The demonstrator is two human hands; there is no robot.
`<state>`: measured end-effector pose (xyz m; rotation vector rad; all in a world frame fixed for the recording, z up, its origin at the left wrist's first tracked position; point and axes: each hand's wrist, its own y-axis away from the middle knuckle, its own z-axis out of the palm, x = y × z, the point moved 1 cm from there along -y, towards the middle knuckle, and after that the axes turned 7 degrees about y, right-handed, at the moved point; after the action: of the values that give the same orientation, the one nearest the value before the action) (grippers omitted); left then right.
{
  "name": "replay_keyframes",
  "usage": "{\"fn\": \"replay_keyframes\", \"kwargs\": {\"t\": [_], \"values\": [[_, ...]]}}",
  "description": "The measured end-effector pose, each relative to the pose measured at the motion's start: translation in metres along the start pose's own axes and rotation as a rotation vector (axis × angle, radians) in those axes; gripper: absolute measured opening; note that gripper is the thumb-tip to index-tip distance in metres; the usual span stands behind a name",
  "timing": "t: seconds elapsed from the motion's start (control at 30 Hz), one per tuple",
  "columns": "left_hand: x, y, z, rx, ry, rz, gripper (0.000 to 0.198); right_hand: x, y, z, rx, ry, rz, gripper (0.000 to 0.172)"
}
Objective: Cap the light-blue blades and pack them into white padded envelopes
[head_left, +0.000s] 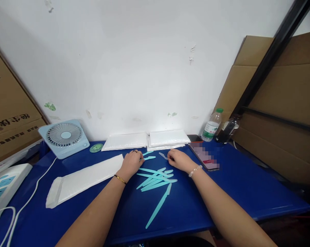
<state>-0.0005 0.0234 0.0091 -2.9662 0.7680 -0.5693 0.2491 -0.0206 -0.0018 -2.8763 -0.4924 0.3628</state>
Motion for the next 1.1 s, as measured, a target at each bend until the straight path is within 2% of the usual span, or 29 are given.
{"fn": "replay_keyframes", "kwargs": {"t": [0.13,0.3,0.63,0.8,0.87,1.0,1.1], "values": [[0.006,0.003,-0.004,0.01,0.12,0.02,0.011,-0.001,0.0,0.0,0.019,-0.208,0.042,0.007],[0.01,0.004,-0.003,0.031,0.222,0.077,0.012,-0.007,0.0,-0.005,0.076,-0.408,0.07,0.017],[0.017,0.006,-0.005,0.018,0.25,0.1,0.014,-0.022,0.0,-0.005,0.092,-0.381,0.009,0.019],[0.021,0.01,-0.002,-0.104,0.319,0.144,0.021,-0.023,0.003,-0.002,-0.025,-0.424,-0.042,0.018],[0.02,0.01,-0.001,-0.126,0.32,0.14,0.028,-0.016,0.002,0.001,-0.016,-0.38,-0.028,0.018],[0.009,0.004,0.0,0.068,0.131,0.044,0.03,-0.001,-0.006,0.01,0.143,-0.203,0.07,0.014],[0.0,-0.001,0.002,0.125,-0.011,-0.056,0.026,-0.001,-0.015,0.019,0.144,-0.127,0.084,0.014]]}}
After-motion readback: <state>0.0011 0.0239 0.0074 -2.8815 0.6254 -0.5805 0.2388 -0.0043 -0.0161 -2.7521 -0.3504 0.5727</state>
